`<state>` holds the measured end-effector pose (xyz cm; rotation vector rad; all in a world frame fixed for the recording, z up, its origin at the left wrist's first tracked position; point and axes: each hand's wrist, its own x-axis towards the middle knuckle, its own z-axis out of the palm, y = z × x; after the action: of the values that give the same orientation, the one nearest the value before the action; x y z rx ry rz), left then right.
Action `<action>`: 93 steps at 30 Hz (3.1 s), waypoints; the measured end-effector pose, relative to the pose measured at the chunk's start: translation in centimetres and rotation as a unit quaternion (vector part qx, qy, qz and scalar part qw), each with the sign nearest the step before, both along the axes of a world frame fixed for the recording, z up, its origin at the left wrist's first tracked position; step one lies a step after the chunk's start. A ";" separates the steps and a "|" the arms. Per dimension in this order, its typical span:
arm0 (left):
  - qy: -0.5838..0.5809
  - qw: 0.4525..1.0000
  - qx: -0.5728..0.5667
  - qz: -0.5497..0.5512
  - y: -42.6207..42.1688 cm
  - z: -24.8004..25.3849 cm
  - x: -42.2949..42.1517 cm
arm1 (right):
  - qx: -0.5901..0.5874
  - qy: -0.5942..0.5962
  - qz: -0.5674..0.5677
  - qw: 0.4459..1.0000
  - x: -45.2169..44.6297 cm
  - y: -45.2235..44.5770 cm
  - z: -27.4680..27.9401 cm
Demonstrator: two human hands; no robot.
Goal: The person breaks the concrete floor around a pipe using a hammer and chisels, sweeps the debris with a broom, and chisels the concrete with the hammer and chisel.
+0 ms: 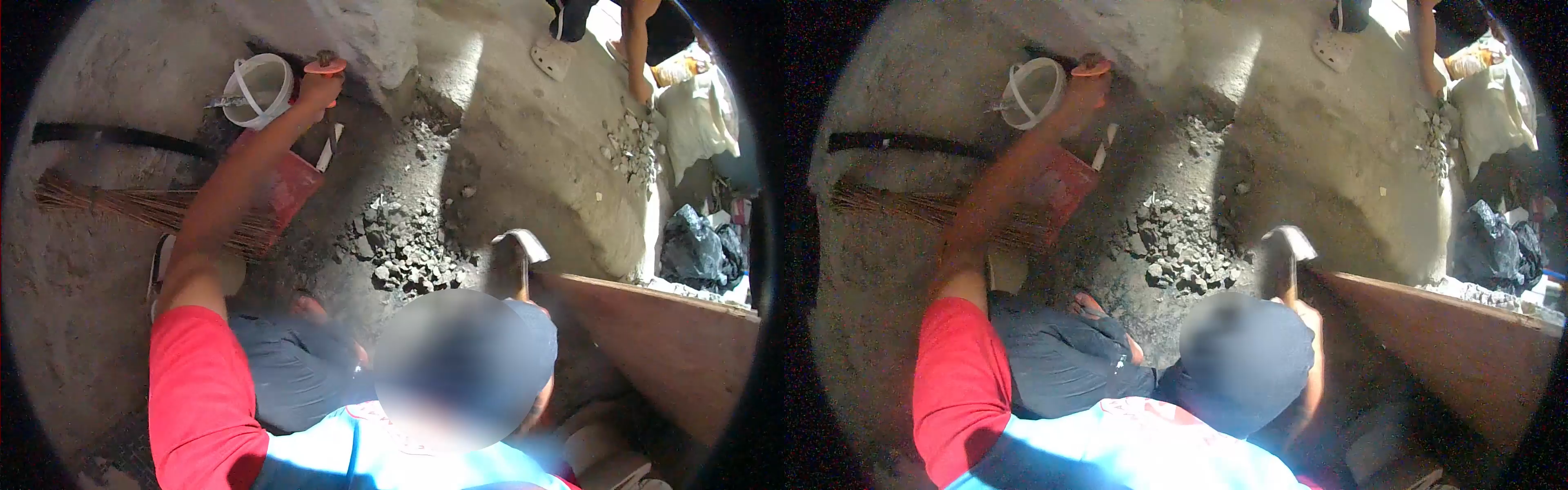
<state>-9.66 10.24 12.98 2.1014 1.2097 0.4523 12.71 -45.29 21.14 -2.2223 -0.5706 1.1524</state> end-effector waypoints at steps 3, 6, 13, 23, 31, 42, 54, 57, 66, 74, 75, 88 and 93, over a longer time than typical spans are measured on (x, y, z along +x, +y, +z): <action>-0.147 0.979 0.024 0.139 1.1 -2.9 0.0 | 0.057 -0.033 -0.012 0.998 2.9 3.0 6.2; -0.024 0.997 0.054 0.041 4.0 -4.4 -1.9 | 0.127 -0.092 -0.062 0.986 4.0 6.1 13.5; -0.051 0.953 -0.116 0.276 4.1 -9.0 -1.5 | 0.439 0.081 -0.210 0.870 -3.8 12.8 24.6; 0.298 0.953 0.018 -0.051 -6.9 -8.1 -8.5 | 0.280 0.286 -0.227 0.888 -6.9 12.9 21.9; 0.318 0.948 0.001 -0.002 -5.2 -7.1 -7.4 | 0.335 0.310 -0.215 0.863 -6.8 12.1 21.7; 0.222 0.956 0.018 -0.192 -13.3 7.2 2.0 | 0.352 0.216 -0.207 0.887 -4.9 12.7 21.5; 0.067 0.979 -0.099 0.164 -13.0 -8.9 16.3 | 0.326 0.162 -0.203 0.909 -3.5 10.7 21.4; 0.137 0.985 -0.069 0.084 -14.8 -7.3 16.0 | 0.363 0.176 -0.220 0.888 -2.8 10.5 20.7; 0.225 0.974 -0.020 -0.033 -11.5 -8.3 13.3 | 0.331 0.172 -0.249 0.894 -2.7 11.3 21.0; 0.210 0.976 0.051 0.011 -11.4 -9.6 10.2 | 0.337 0.190 -0.203 0.900 -3.7 11.4 21.7; 0.195 0.980 0.012 0.043 -12.4 -9.3 9.9 | 0.326 0.177 -0.202 0.907 -3.9 11.3 21.8; 0.162 0.985 0.057 -0.007 -18.3 -4.9 9.6 | 0.328 0.208 -0.206 0.898 -4.5 12.1 21.9; 0.186 0.976 0.116 0.009 -10.9 -11.7 10.2 | 0.366 0.144 -0.221 0.892 -5.3 12.2 21.1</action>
<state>0.58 -0.70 1.26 2.4542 1.4441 0.2187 7.40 -33.08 42.25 -1.3955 -0.2774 0.8136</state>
